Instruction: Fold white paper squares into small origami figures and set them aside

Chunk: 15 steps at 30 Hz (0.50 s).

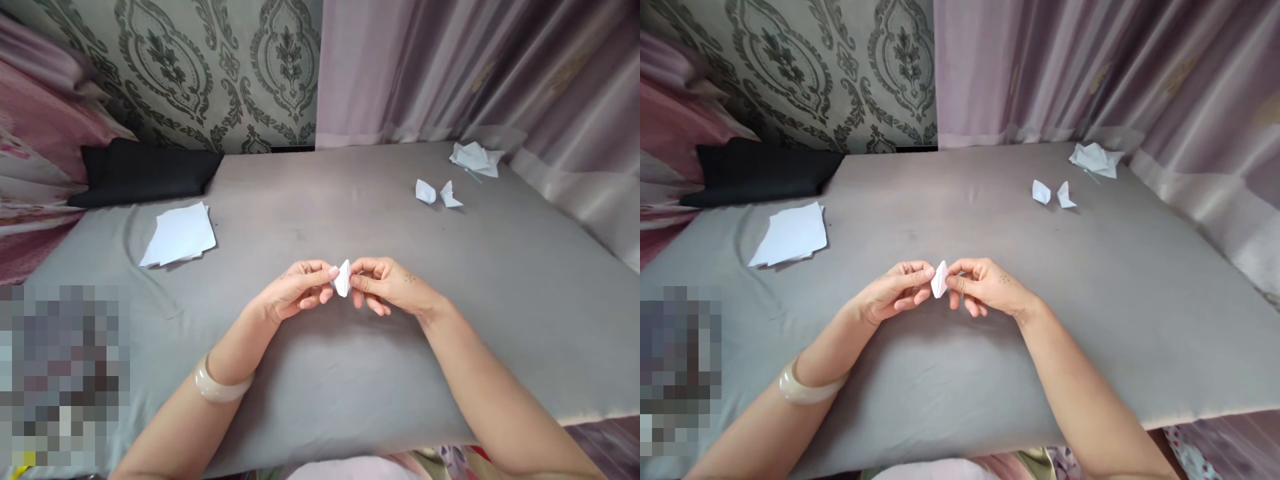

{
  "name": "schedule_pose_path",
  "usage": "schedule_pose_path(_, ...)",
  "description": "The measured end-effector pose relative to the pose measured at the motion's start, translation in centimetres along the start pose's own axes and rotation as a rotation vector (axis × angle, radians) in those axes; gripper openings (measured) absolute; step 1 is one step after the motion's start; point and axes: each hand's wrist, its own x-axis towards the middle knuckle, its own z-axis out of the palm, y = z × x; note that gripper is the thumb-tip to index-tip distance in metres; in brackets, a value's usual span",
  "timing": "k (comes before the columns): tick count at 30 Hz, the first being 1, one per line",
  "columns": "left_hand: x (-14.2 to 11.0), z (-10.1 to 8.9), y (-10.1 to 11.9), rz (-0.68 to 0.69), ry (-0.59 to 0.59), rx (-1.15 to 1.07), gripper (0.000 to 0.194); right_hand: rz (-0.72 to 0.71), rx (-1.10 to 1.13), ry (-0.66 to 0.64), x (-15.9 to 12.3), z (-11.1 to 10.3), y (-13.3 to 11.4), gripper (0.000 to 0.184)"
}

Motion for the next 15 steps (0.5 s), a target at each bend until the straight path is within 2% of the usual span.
schedule_pose_path(4, -0.24, 0.26, 0.09, -0.048, -0.107, 0.027, 0.03, 0.002, 0.019, -0.096, -0.18, 0.04, -0.17, 0.031)
schedule_pose_path(8, -0.31, 0.15, 0.1, -0.009, -0.072, 0.096, 0.028, 0.004, -0.03, -0.092, -0.51, 0.07, -0.6, 0.032)
schedule_pose_path(11, -0.26, 0.08, 0.06, 0.059, -0.001, 0.191, 0.027, -0.017, -0.093, -0.027, -0.49, 0.09, -0.62, 0.031)
schedule_pose_path(15, 0.17, 0.11, -0.34, 0.2, 0.147, 0.299, 0.022, -0.072, -0.227, 0.171, 0.08, 0.25, 0.01, 0.027)
